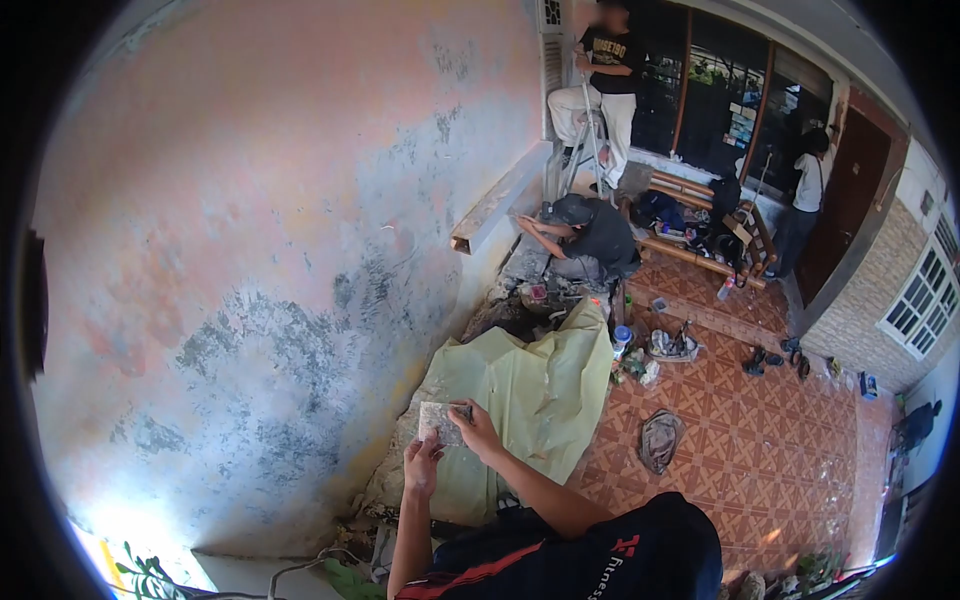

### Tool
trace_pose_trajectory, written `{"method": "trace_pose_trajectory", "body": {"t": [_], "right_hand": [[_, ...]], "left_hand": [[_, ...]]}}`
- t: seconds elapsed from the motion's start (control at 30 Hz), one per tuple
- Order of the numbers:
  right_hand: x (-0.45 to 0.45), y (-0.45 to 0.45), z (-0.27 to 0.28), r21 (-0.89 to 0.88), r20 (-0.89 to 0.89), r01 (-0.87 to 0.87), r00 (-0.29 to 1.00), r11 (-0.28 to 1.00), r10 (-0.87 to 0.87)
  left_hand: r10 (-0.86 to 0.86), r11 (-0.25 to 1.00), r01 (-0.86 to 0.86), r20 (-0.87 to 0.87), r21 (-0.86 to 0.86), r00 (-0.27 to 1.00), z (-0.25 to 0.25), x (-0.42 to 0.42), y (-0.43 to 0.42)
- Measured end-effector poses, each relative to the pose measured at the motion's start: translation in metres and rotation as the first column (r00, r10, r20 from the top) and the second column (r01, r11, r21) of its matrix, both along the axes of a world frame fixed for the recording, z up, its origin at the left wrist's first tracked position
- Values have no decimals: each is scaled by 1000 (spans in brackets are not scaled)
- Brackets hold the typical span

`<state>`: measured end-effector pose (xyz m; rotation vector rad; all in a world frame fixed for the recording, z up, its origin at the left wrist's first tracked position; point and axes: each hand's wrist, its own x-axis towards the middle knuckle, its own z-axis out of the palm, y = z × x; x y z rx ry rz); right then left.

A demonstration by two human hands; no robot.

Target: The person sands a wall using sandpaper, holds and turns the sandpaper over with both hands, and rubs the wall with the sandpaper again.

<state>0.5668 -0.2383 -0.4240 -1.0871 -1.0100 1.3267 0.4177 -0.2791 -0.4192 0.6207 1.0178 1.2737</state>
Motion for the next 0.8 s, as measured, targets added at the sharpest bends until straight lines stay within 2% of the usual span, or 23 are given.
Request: {"method": "trace_pose_trajectory", "body": {"t": [0.07, 0.17, 0.27, 0.37, 0.4, 0.5, 0.6, 0.7, 0.8], "right_hand": [[5, 0, -11, 115, 142, -17, 990, 993, 0], [14, -13, 22, 43, 212, -157, 967, 987, 144], [23, -12, 5, 353, 631, -430, 765, 831, 128], [28, -22, 1, 376, 788, -541, 614, 752, 48], [29, -24, 2, 299, 842, -565, 536, 769, 66], [26, -32, 3, 236, 937, -554, 347, 798, -36], [24, -36, 6, 340, 936, -528, 273, 778, -223], [21, -36, -3, 351, 934, -526, 250, 775, -254], [21, -35, -13, 373, 923, -518, 291, 770, -252]], "left_hand": [[45, 999, -45, -55, 3, 997, -6, -7, -1], [97, 994, -107, -222, -34, 970, -12, -14, -4], [112, 991, -126, -249, -42, 962, -21, -18, -6], [130, 987, -150, -276, -52, 952, -23, -15, -7], [127, 987, -150, -312, -49, 941, -22, -15, -6], [103, 990, -133, -390, -50, 915, -25, -9, -8], [87, 992, -118, -418, -49, 904, -26, -5, -7], [66, 992, -104, -439, -64, 896, -24, 1, -10], [54, 994, -90, -427, -63, 903, -20, 7, -14]]}}
